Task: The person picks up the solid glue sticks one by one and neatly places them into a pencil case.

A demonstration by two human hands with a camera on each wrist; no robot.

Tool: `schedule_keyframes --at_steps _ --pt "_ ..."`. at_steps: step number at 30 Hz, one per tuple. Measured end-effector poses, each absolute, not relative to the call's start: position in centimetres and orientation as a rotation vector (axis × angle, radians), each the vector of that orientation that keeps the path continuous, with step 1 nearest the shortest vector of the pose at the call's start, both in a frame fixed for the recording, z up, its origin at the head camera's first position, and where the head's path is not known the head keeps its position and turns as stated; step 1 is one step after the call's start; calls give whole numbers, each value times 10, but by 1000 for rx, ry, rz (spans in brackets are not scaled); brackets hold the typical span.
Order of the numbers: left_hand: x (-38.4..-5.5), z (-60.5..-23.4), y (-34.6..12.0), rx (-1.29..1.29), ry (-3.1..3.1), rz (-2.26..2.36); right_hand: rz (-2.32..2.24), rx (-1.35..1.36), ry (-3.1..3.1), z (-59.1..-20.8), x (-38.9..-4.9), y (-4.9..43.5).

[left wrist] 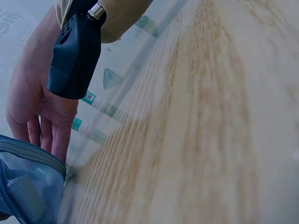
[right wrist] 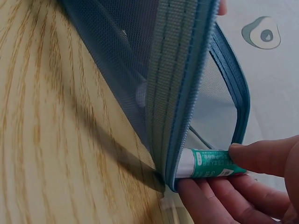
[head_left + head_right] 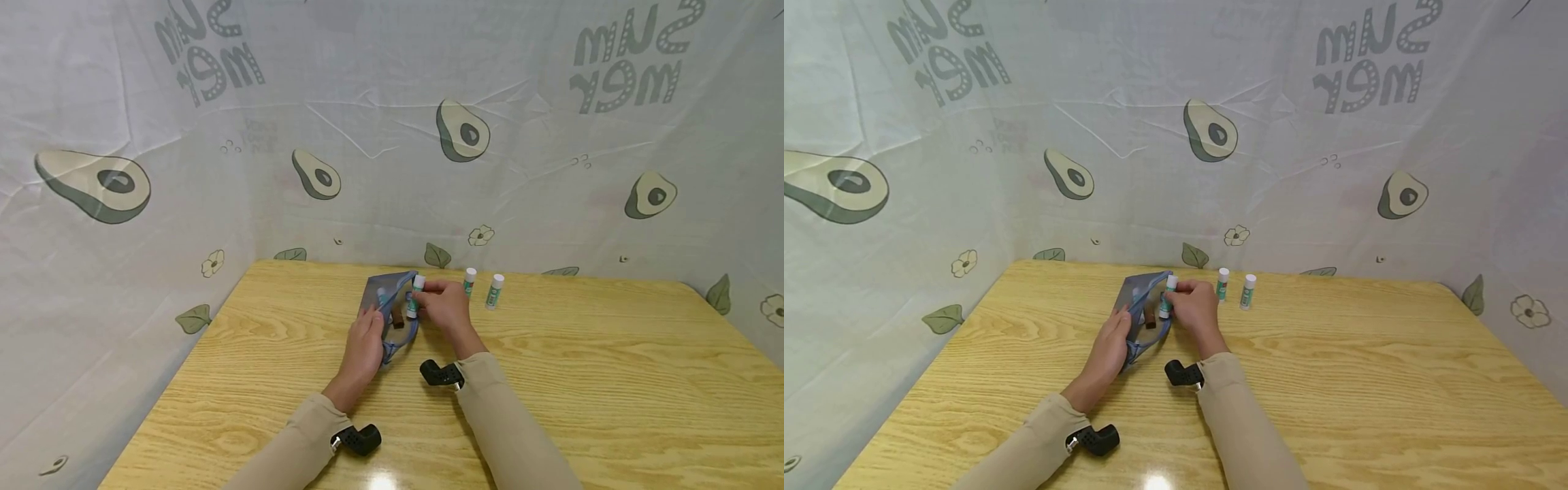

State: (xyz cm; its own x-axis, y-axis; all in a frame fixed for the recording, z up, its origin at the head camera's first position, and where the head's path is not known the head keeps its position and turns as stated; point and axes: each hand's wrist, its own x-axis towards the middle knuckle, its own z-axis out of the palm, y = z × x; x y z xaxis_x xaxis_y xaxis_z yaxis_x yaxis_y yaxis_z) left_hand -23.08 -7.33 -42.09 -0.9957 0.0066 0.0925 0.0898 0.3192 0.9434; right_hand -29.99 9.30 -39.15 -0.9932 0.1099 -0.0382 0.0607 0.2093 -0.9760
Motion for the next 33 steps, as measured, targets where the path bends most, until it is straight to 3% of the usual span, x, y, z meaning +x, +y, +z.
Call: schedule_keyframes --at_steps 33 --pt "-232 -420 -72 -41 -2499 -1787 2018 -264 -2454 -386 -298 93"
